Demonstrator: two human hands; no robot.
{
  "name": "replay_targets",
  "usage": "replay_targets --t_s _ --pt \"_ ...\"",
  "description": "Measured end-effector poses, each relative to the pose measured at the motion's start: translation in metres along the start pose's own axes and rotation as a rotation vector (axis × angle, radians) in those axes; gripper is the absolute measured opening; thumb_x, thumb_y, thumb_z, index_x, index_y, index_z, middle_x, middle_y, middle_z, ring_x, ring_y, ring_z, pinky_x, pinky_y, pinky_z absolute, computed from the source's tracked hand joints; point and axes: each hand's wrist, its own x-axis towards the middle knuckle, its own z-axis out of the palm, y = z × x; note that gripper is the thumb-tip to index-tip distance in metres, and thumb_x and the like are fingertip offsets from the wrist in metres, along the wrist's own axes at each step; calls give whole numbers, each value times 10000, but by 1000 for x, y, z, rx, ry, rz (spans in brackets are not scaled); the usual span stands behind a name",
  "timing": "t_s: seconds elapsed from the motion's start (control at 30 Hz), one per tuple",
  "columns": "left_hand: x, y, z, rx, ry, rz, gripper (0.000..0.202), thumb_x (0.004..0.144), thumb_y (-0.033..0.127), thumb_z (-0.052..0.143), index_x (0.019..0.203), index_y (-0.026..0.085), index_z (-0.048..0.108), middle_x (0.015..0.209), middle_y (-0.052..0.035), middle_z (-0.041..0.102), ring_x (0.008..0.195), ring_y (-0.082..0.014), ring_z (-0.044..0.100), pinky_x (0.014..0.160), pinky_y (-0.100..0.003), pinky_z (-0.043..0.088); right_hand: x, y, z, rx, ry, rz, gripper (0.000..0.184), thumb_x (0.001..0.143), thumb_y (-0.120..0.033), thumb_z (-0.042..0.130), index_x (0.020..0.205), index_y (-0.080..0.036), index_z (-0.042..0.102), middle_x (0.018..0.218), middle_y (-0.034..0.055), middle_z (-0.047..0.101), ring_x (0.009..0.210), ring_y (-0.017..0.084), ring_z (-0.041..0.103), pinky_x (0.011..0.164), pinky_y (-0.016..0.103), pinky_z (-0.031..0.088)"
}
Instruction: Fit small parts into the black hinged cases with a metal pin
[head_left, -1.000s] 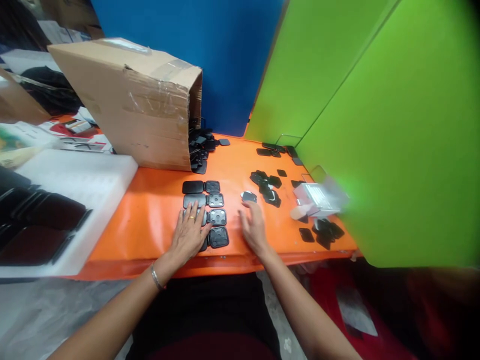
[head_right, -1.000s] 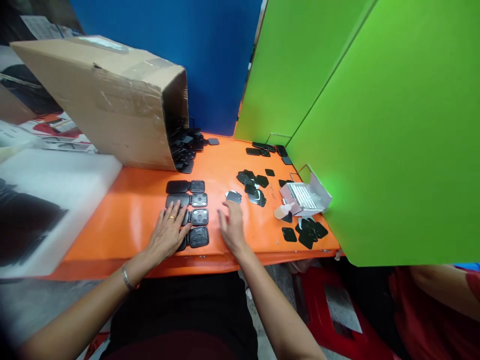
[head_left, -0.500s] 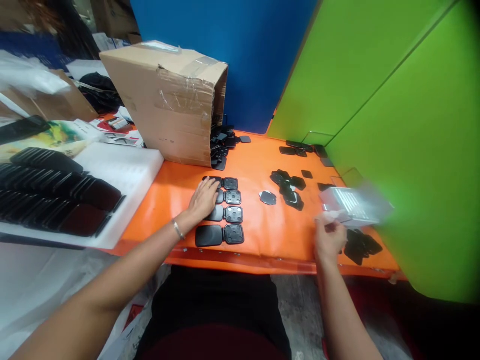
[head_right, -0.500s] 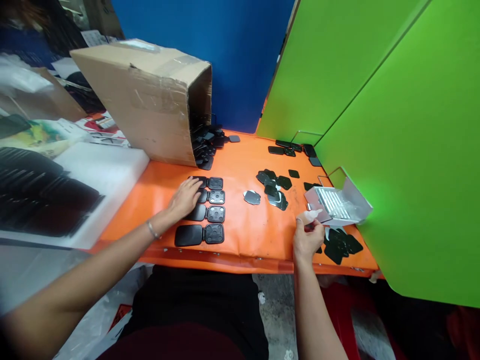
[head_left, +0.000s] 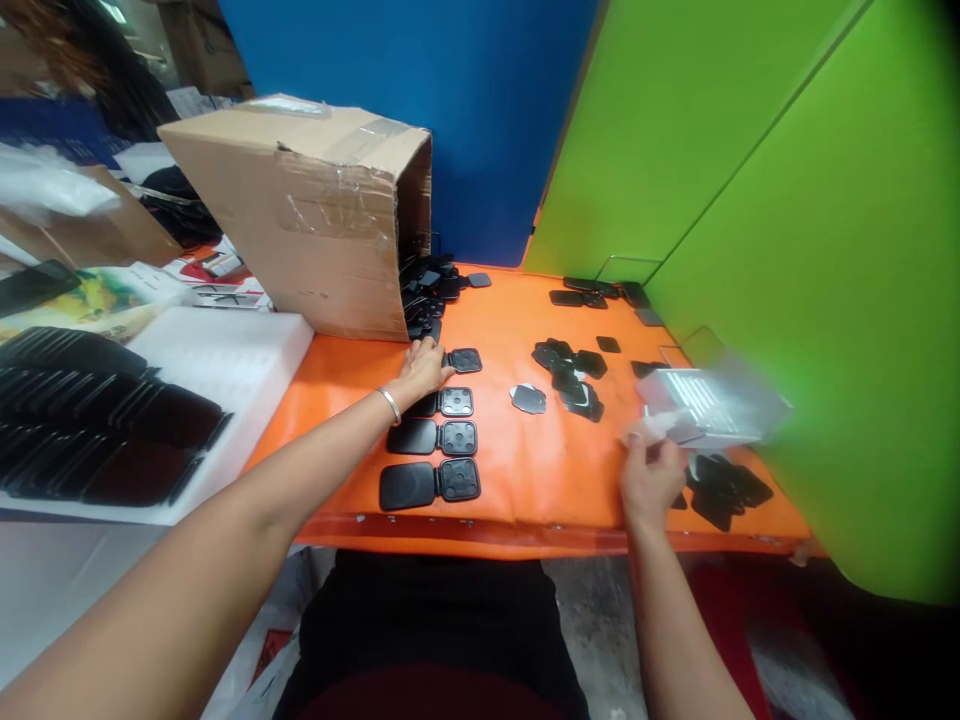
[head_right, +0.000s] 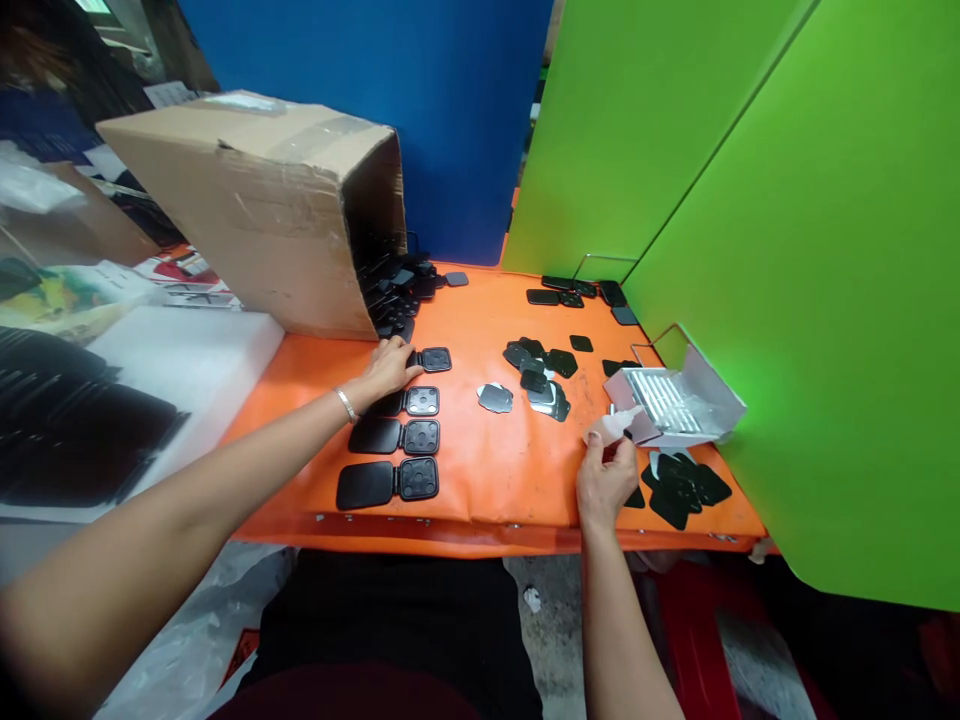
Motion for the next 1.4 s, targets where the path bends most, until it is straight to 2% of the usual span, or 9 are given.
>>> replay_targets --t_s 0.23,0.33,0.53,0.67,0.77,0.97,1.13,1.27,1.4 --pt "38 54 12 -34 68 95 284 869 332 606 1067 128 608 1177 -161 532 1127 -312 454 981 -432 383 -3 -1 1 28 13 32 262 769 -482 487 726 -228 440 733 63 574 691 222 507 663 334 378" --pt "47 70 16 -76 98 143 340 868 280 606 1164 116 570 1201 -173 525 1143 -307 458 997 -433 380 -4 -1 2 7 -30 15 265 788 -477 480 755 -215 485 754 72 583 718 232 519 693 346 386" --pt "18 76 12 -165 147 294 451 877 243 573 1309 149 487 1297 -138 480 1235 -270 419 1081 -402 350 -4 -3 1 -17 -102 -12 246 797 -454 501 786 -208 509 777 73 590 743 233 521 705 341 388" --pt "-31 65 4 -265 191 459 384 892 247 528 1269 169 530 1314 -125 471 1253 -268 416 1085 -436 378 -3 -7 4 3 -174 -88 237 806 -442 508 738 -215 493 724 45 566 719 217 505 686 323 389" --pt "-70 49 -1 -320 182 481 319 916 268 482 1214 195 568 1321 -114 473 1266 -267 425 1075 -457 397 1 -7 5 -48 -203 -105 183 789 -379 513 760 -199 538 716 47 575 707 217 510 675 321 405" --pt "-132 0 -11 -378 223 266 327 929 365 458 1193 229 596 1290 -88 510 1237 -262 471 1063 -460 409 30 -1 -13 -146 -246 -161 344 762 -174 421 1016 -104 642 969 153 640 877 252 579 818 365 429" --pt "-161 -33 -9 -359 246 117 357 911 438 458 1137 225 635 1221 -96 556 1134 -266 546 1002 -462 452 65 -14 -6 -451 -309 -123 288 852 -172 426 1006 -79 650 879 193 643 834 285 598 754 393 416" --pt "-175 -42 -4 -357 307 76 356 910 441 462 1113 216 648 1193 -105 570 1123 -272 550 990 -462 458 81 -21 12 -437 -339 -131 200 796 -116 485 884 -96 664 816 170 634 798 268 595 741 380 413" --pt "-187 -44 0 -384 345 36 332 920 432 458 1093 229 654 1198 -89 577 1127 -263 552 998 -452 456 79 -15 13 -356 -349 -158 181 760 -148 514 870 -110 653 832 140 628 768 249 566 745 387 415"
